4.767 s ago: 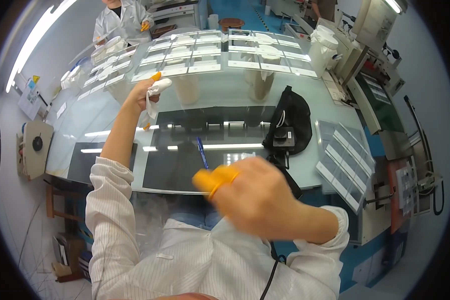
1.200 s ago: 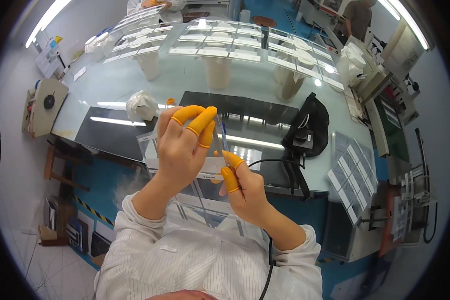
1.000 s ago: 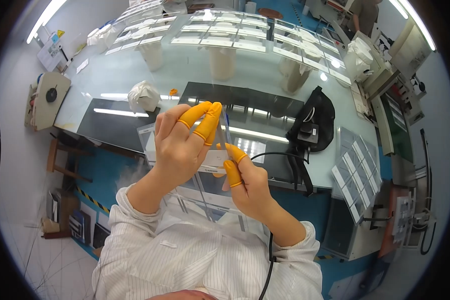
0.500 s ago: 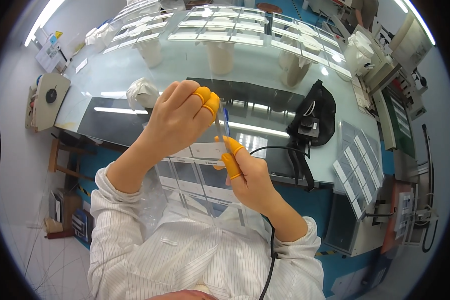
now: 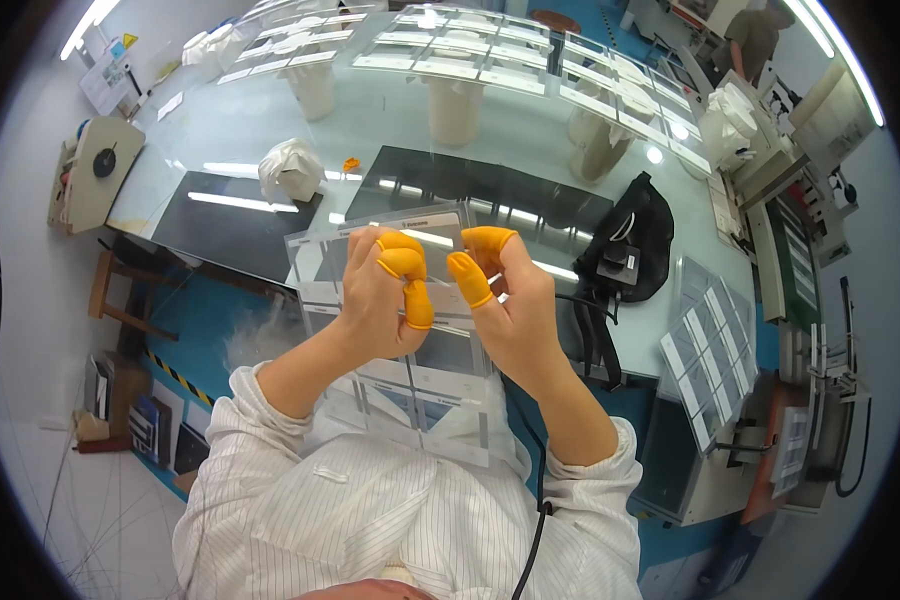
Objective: Cleaning and inspecting metal grids using a white cloth at an industrial workstation.
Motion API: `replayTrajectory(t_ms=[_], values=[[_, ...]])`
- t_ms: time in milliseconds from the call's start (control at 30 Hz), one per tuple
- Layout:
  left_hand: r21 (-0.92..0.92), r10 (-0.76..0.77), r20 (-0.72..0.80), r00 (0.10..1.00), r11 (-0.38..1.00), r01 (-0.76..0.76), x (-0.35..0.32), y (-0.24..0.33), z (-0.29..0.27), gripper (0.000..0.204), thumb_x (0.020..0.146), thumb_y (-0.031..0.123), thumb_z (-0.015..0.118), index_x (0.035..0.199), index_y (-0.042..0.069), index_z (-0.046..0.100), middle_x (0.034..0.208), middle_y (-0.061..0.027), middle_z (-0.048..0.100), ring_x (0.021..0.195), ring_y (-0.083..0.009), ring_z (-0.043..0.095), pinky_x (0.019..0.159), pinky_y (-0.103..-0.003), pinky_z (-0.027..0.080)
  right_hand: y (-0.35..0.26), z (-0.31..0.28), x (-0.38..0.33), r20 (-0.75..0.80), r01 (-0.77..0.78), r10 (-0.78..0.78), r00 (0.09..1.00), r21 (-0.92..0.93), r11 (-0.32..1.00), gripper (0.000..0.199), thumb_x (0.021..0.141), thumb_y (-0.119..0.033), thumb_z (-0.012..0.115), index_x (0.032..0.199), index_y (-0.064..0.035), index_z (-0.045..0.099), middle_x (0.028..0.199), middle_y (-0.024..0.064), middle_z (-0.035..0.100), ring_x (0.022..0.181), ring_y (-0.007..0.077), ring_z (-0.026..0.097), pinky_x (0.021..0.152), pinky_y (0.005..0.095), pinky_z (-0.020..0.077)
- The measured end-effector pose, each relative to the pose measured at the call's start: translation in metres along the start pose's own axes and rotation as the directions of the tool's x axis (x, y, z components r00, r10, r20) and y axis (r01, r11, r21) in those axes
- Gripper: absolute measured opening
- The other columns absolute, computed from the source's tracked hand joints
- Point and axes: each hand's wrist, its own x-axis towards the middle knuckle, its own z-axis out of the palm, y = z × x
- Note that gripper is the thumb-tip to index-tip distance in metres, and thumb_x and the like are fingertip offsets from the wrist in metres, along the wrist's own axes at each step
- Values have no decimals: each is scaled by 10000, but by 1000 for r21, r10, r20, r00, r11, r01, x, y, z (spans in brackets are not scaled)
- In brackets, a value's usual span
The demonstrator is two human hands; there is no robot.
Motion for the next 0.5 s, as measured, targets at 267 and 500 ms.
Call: replayTrajectory(t_ms=[267,500], values=[[83,0,245,969,996,-21,-63,8,-17,245,677,114,680,608,65,450,589,-67,442,568,-246,447,538,-353,355,16,-18,28,-327,51,-52,943,-10,999,110,895,-65,501,893,6,585,755,20,593,613,54,522,540,194,418],[907,-902,290,-319,153,391,-463,-7,-241,442,906,377,370,990,19,615,924,-240,616,870,-378,597,740,-480,451,4,-139,103,-709,197,-13,705,178,964,205,898,-133,514,992,29,596,803,76,619,664,112,578,596,198,462]])
